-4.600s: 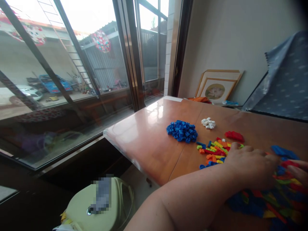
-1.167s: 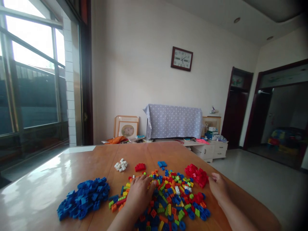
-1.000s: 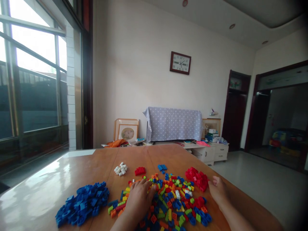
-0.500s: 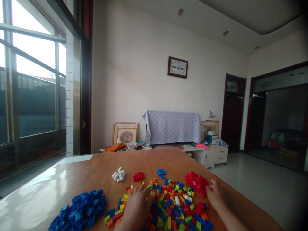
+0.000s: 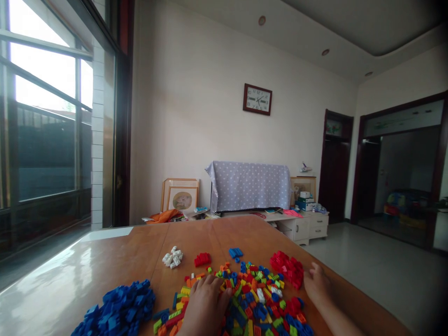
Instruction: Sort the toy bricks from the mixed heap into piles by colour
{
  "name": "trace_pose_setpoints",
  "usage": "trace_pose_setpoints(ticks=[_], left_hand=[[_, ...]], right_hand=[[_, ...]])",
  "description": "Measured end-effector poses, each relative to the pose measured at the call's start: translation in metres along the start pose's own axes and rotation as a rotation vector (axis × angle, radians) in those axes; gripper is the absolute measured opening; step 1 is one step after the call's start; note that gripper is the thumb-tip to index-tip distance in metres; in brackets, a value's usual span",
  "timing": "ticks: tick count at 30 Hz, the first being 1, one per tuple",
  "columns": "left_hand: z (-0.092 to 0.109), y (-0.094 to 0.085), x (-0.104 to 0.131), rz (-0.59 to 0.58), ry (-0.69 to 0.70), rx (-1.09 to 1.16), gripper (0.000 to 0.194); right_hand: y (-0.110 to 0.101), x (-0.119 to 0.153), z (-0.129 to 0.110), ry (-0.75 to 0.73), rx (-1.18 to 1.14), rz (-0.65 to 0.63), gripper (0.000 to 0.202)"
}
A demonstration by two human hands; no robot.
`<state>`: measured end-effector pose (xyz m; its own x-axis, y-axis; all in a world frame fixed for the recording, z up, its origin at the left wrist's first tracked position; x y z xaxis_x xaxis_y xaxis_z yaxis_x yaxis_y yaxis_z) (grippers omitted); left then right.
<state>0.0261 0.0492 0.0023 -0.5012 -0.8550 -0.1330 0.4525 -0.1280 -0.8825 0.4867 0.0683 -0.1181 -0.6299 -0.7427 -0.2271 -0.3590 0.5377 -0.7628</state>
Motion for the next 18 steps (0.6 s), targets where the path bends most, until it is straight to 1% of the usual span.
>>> trace_pose_setpoints(ticks=[2, 5, 7, 11, 14, 18], left_hand=[[0.000, 0.003, 0.000, -0.046, -0.020, -0.005, 0.046], [-0.002, 0.009, -0.001, -0.141, -0.056, -0.015, 0.059], [-0.003, 0.013, -0.002, -0.181, -0.071, -0.025, 0.062], [-0.002, 0.015, -0.005, -0.216, -0.092, -0.055, 0.060], [0.001, 0.016, -0.008, -0.244, -0.080, -0.061, 0.055], [0.003, 0.016, -0.009, -0.245, -0.061, -0.061, 0.048]], right_hand=[[0.000, 0.000, -0.001, -0.009, 0.005, 0.006, 0.061], [-0.001, 0.000, -0.004, -0.015, 0.010, 0.012, 0.060], [-0.002, 0.000, -0.006, -0.018, 0.011, 0.012, 0.060], [-0.003, 0.002, -0.010, -0.025, 0.004, 0.013, 0.058], [-0.005, 0.005, -0.012, -0.034, -0.001, 0.022, 0.058], [-0.010, 0.010, -0.020, -0.063, -0.025, 0.066, 0.058]])
Point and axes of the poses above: each hand's wrist, its own x-axis away from the middle knuckle, its own y-axis out of the palm, z = x × y, the point moved 4 cm from there along -x, towards the middle knuckle, and after that the axes turned 13 degrees about -z, right-handed, at the moved point
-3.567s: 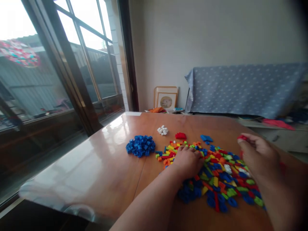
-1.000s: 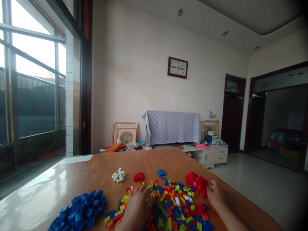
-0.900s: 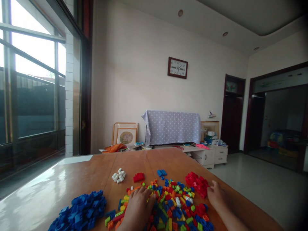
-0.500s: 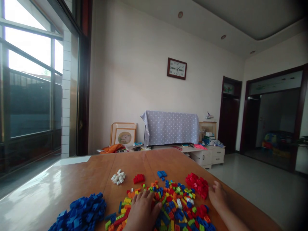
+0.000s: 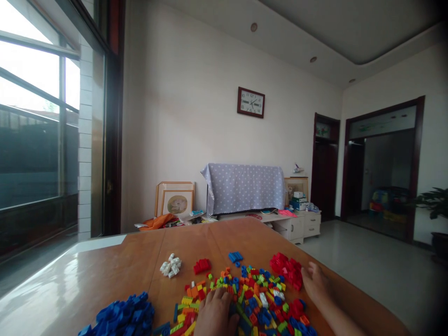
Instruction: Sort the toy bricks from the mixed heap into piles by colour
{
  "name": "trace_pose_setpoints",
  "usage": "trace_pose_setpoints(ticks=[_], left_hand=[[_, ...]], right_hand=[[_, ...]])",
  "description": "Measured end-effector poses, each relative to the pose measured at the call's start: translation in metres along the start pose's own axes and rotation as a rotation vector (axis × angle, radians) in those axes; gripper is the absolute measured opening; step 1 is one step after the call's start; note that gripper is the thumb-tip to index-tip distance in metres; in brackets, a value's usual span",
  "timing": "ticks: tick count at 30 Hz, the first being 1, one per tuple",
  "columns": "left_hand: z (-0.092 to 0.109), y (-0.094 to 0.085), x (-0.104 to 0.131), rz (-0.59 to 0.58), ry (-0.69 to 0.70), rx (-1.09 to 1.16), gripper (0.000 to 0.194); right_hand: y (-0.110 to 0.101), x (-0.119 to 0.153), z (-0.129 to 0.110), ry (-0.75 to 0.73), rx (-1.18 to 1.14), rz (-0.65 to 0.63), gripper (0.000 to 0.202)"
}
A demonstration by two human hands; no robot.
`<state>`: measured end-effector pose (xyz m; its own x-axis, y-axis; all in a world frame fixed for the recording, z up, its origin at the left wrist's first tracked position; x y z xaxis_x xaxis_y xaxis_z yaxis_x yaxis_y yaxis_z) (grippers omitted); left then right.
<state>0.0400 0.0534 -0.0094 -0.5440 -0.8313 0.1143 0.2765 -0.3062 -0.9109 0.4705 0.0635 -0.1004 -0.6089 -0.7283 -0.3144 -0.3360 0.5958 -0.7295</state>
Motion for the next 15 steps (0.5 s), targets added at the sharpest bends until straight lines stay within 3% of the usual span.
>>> trace_pose_setpoints(ticks=[9, 15], left_hand=[[-0.010, 0.004, 0.003, 0.150, 0.104, 0.101, 0.027], [-0.017, 0.005, 0.000, 0.161, 0.103, 0.209, 0.039]], right_hand=[[-0.011, 0.015, -0.005, -0.021, 0.004, 0.021, 0.052], [-0.013, 0.014, -0.004, -0.027, -0.023, 0.023, 0.057]])
Point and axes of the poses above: each hand's wrist, its own x-axis away from the middle knuckle, its own y-axis out of the palm, z = x × y, the point moved 4 cm from there along -x, towards the middle knuckle, and after that the axes turned 13 degrees about -z, right-handed, at the moved point
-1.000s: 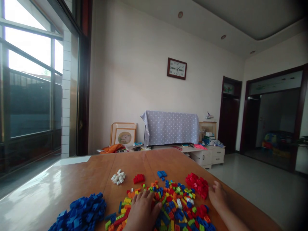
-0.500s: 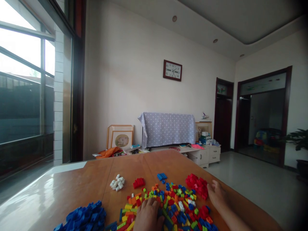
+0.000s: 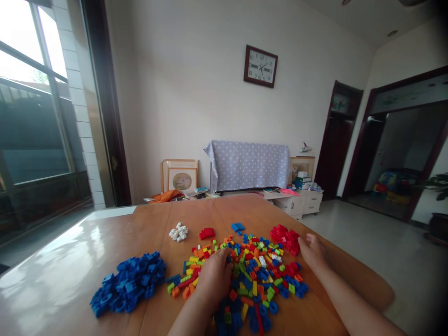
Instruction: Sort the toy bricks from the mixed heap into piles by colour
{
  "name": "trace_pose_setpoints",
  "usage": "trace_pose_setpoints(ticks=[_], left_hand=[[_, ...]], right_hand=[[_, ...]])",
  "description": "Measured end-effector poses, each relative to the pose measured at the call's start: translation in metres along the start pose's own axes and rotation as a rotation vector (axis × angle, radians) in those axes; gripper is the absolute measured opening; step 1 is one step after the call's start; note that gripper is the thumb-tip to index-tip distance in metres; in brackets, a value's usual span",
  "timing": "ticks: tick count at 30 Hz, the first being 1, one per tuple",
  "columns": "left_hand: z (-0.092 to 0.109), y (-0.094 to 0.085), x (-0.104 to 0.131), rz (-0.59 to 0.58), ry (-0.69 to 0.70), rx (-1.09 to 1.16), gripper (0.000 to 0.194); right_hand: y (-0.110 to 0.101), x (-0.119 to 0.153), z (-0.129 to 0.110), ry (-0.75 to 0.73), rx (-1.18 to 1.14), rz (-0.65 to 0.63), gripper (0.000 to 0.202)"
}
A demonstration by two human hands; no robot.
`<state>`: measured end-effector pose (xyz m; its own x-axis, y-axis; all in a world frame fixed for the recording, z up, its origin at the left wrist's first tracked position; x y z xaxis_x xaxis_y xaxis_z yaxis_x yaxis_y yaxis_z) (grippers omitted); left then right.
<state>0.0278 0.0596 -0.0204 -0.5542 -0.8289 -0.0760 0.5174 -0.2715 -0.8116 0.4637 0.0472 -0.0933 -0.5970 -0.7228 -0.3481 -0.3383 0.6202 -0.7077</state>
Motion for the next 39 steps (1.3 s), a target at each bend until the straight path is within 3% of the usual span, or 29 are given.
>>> trace_pose_setpoints(ticks=[5, 10, 15, 19, 23, 28, 31, 34, 39], left_hand=[[0.001, -0.001, 0.000, 0.008, -0.024, -0.005, 0.043], [0.003, -0.002, 0.001, 0.020, -0.043, -0.007, 0.034], [0.004, -0.006, 0.001, 0.075, 0.033, 0.014, 0.031], [0.006, -0.010, 0.001, 0.123, 0.068, 0.040, 0.033], [0.006, -0.012, 0.001, 0.165, 0.053, 0.142, 0.034], [0.003, -0.012, -0.001, 0.207, 0.044, 0.239, 0.030], [0.001, -0.012, -0.001, 0.215, 0.027, 0.261, 0.025], [0.001, -0.013, -0.001, 0.215, 0.012, 0.261, 0.020], [0.001, -0.012, -0.001, 0.237, 0.028, 0.289, 0.017]], right_hand=[[0.001, -0.004, 0.005, 0.007, -0.019, -0.011, 0.061], [-0.001, -0.004, 0.005, -0.025, -0.034, -0.010, 0.060], [-0.008, -0.004, -0.010, -0.105, -0.114, -0.013, 0.055], [-0.013, 0.002, -0.051, -0.147, -0.292, -0.062, 0.049], [-0.018, 0.024, -0.120, -0.251, -0.493, -0.164, 0.045], [-0.013, 0.056, -0.208, -0.350, -0.675, -0.398, 0.043], [-0.001, 0.067, -0.244, -0.366, -0.722, -0.527, 0.042], [0.014, 0.071, -0.259, -0.364, -0.768, -0.568, 0.041], [0.039, 0.078, -0.247, -0.331, -0.750, -0.517, 0.041]])
Point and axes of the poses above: each hand's wrist, its own x-axis away from the middle knuckle, its own y-axis out of the palm, z = x × y, the point moved 4 cm from there along -x, towards the middle knuckle, and after that the axes turned 13 degrees about -z, right-handed, at the moved point
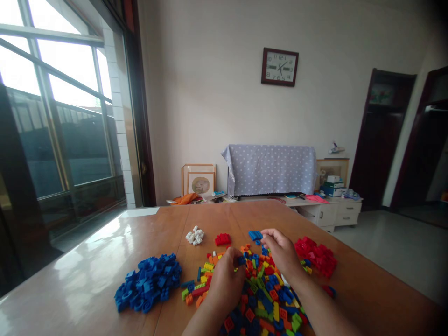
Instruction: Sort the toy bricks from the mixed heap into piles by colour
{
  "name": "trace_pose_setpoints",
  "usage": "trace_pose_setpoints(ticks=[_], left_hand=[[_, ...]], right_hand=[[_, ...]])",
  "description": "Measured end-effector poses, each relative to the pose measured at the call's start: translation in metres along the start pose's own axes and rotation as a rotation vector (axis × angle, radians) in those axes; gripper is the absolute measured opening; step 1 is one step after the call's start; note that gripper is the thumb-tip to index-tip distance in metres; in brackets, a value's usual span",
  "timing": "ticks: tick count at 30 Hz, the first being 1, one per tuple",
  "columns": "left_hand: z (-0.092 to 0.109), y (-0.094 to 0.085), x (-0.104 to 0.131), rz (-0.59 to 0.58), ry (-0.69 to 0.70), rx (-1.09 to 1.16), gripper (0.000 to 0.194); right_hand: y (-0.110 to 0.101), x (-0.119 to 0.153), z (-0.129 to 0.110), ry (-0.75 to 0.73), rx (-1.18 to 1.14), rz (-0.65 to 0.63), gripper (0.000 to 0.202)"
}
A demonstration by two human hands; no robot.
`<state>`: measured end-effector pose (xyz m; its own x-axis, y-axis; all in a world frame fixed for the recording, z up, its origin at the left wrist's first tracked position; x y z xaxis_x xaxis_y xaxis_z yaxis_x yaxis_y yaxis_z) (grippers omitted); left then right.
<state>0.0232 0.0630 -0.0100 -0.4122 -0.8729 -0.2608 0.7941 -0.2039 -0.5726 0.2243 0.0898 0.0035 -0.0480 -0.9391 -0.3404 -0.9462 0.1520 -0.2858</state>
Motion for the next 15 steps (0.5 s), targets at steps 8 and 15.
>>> trace_pose_setpoints(ticks=[8, 15], left_hand=[[0.007, 0.002, 0.003, 0.048, 0.062, -0.051, 0.022], [0.007, 0.004, 0.004, 0.057, 0.017, -0.087, 0.023]], right_hand=[[0.040, 0.027, -0.007, -0.069, 0.067, -0.441, 0.036], [0.055, 0.028, 0.006, -0.021, -0.060, -0.548, 0.044]])
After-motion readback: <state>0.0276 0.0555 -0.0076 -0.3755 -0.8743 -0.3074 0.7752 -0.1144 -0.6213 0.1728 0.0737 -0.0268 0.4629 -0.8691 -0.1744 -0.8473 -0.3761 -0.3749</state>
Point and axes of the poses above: each hand's wrist, its own x-axis away from the middle knuckle, its own y-axis out of the palm, z = x × y, the point moved 4 cm from there along -x, towards the middle knuckle, and after that the axes turned 13 degrees about -z, right-handed, at the moved point
